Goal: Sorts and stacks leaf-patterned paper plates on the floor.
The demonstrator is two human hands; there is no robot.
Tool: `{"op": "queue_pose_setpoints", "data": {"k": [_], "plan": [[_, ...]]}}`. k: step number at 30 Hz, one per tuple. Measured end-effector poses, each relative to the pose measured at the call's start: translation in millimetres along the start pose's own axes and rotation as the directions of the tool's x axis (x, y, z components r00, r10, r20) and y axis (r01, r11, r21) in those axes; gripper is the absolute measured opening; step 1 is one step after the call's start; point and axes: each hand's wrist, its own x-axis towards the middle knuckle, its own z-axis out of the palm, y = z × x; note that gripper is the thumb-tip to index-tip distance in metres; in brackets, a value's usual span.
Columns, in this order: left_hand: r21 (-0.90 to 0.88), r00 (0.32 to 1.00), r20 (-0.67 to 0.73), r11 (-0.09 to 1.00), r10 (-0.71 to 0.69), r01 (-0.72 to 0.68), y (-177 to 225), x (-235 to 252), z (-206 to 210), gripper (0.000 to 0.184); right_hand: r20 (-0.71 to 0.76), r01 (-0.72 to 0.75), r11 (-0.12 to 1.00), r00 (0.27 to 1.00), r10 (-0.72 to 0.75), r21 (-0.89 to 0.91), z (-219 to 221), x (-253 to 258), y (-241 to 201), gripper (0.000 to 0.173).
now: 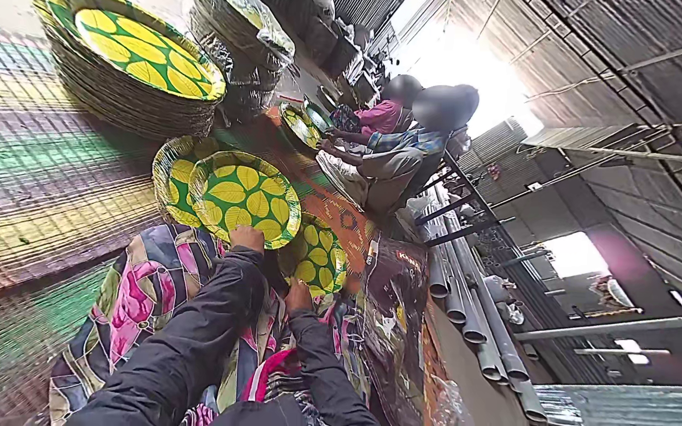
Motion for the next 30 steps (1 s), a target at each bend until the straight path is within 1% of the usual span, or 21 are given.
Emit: {"op": "queue_pose_setpoints", "data": {"k": [2,4,6,7,10,12,13,14,15,17,18,19,21,23,25,27,28,30], "plan": [[0.048,0.999,0.016,0.998,0.038,-0.039,2,-1,1,0.022,0.063,0.012,0.995,0.998,-0.006,-0.097,-11,-2,-5,0.049],[0.053,0.999,0.01,0.997,0.052,-0.052,4,-4,2,0.021,0.056,0.017,0.992,0.998,-0.009,-0.129,-15,-5,-9,0.043],[-0.005,1.0,-0.013,1.0,0.006,-0.006,1,-8,-3,0.024,0.029,0.01,0.993,1.0,-0.006,-0.116,-16,-10,-11,0.04],[-0.047,0.999,-0.042,0.999,-0.027,0.025,-2,-6,-5,0.03,0.013,0.005,0.995,1.0,-0.004,-0.099,-18,-12,-11,0.038],[-0.148,0.98,-0.139,0.982,-0.139,0.118,-16,15,-4,0.06,0.0,0.034,0.999,0.999,-0.034,-0.02,-22,-9,9,0.034],[-0.173,0.967,-0.173,0.972,-0.188,0.158,-23,26,-4,0.071,-0.047,0.09,0.995,0.995,-0.087,0.049,-24,-8,24,0.034],[-0.181,0.966,-0.18,0.971,-0.186,0.153,-23,28,-4,0.072,-0.101,0.109,0.992,0.99,-0.102,0.067,-24,-10,29,0.034],[-0.186,0.971,-0.175,0.974,-0.164,0.131,-22,26,-3,0.07,-0.146,0.106,0.991,0.985,-0.094,0.076,-22,-14,31,0.034],[-0.179,0.979,-0.157,0.979,-0.131,0.102,-19,23,-3,0.064,-0.161,0.082,0.994,0.985,-0.069,0.071,-20,-17,32,0.035],[-0.169,0.991,-0.119,0.985,-0.063,0.042,-16,21,1,0.056,-0.109,0.04,0.998,0.993,-0.035,0.045,-11,-14,35,0.043],[-0.182,0.994,-0.111,0.983,-0.015,-0.006,-16,21,2,0.054,-0.066,0.038,0.999,0.997,-0.037,0.024,-5,-11,35,0.048],[-0.203,0.994,-0.104,0.977,0.043,-0.064,-17,22,2,0.052,-0.041,0.044,0.999,0.998,-0.044,0.009,1,-7,34,0.05],[-0.27,0.982,-0.089,0.945,0.166,-0.184,-21,29,3,0.049,-0.027,0.037,0.999,0.999,-0.038,-0.031,7,-5,29,0.046],[-0.33,0.964,-0.085,0.906,0.251,-0.264,-23,33,2,0.046,-0.008,0.021,0.994,1.0,-0.022,-0.104,0,-8,19,0.041],[-0.35,0.952,-0.118,0.886,0.282,-0.306,-22,35,6,0.041,-0.052,0.023,0.992,0.998,-0.029,-0.124,-1,-15,15,0.037],[-0.368,0.944,-0.164,0.871,0.285,-0.326,-21,33,5,0.036,-0.147,0.038,0.995,0.988,-0.052,-0.092,2,-19,16,0.034],[-0.377,0.944,-0.184,0.867,0.274,-0.325,-21,33,4,0.035,-0.193,0.051,0.997,0.979,-0.063,-0.064,3,-20,18,0.033],[-0.398,0.95,-0.192,0.865,0.246,-0.304,-22,33,4,0.033,-0.219,0.061,0.998,0.974,-0.062,-0.014,-2,-21,23,0.036]]}}
